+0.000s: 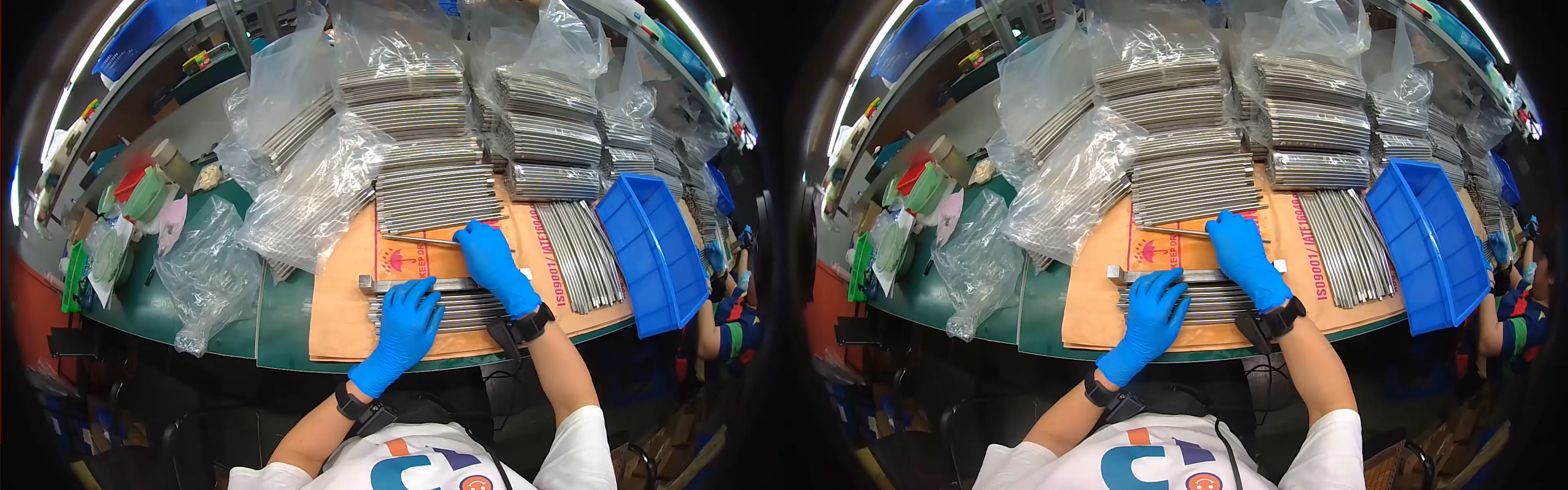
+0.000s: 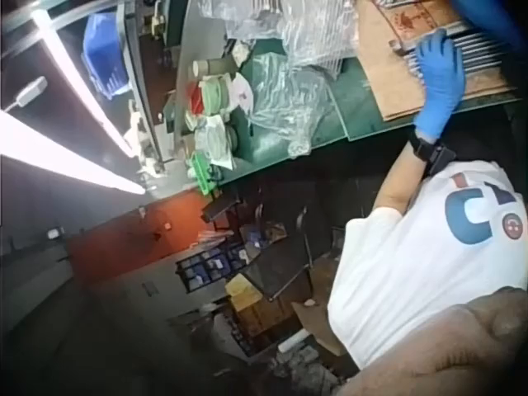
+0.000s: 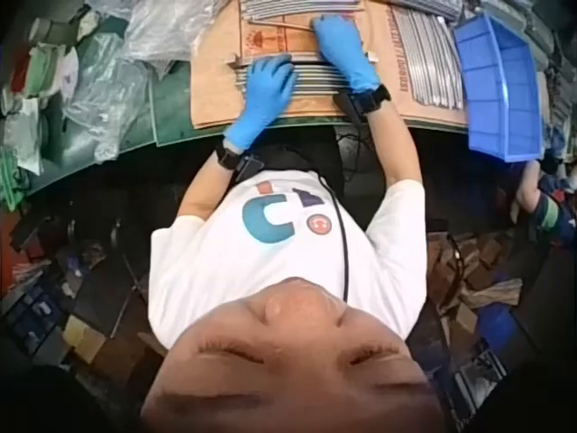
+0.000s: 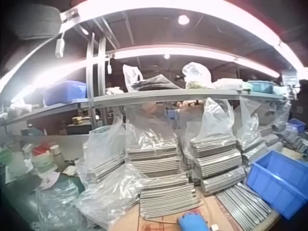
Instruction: The person places metal rods into a metal jig by hand, removes them, and then puts the rods into a blue bin. After moving the bin aside, the person continues placing more metal rods into the jig.
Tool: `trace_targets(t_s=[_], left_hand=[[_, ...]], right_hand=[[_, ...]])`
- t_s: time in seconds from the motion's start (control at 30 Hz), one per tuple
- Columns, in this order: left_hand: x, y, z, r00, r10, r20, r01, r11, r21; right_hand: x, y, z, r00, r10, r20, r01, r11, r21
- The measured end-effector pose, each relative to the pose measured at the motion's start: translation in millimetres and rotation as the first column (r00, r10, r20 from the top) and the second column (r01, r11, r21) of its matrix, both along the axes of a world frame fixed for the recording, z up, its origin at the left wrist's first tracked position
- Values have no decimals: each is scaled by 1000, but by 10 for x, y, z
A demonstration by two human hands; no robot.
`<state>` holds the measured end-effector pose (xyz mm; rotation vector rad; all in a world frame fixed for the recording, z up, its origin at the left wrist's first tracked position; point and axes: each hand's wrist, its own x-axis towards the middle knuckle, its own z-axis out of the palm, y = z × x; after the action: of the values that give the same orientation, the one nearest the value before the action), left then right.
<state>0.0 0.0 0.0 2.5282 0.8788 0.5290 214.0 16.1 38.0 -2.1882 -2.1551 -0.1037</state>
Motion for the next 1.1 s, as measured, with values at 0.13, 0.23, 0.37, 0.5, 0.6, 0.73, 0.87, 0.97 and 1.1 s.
trace_targets(t_s=[0.13, 0.23, 0.37, 0.5, 0.6, 0.73, 0.87, 0.97, 1.1], left_hand=[[-25, -118, -15, 984, 19, 176, -52, 981, 189], [43, -68, 115, 990, 51, 128, -89, 949, 303], [55, -56, 106, 992, 72, 103, -100, 950, 296], [59, -62, 87, 994, 72, 86, -93, 956, 279], [77, -61, 82, 995, 66, 78, -85, 958, 275], [66, -38, 78, 996, 70, 53, -83, 954, 287], [72, -37, 108, 995, 76, 70, -94, 948, 303], [65, -48, 125, 990, 69, 124, -104, 948, 299], [23, -65, 124, 976, 72, 204, -128, 953, 274]], right_hand=[[-144, -318, 26, 978, 95, -184, -38, 956, 291], [-187, -516, 57, 934, 243, -261, -116, 899, 423], [-274, -602, -46, 938, 207, -278, -86, 916, 392], [-280, -607, -109, 937, 210, -279, -86, 913, 398], [-262, -615, -143, 936, 195, -292, -74, 922, 379], [-272, -578, -161, 933, 211, -290, -85, 916, 391], [-245, -569, -174, 938, 251, -240, -135, 901, 413], [-257, -628, -104, 940, 267, -214, -168, 905, 392], [-272, -708, 74, 912, 315, -262, -240, 929, 280]])
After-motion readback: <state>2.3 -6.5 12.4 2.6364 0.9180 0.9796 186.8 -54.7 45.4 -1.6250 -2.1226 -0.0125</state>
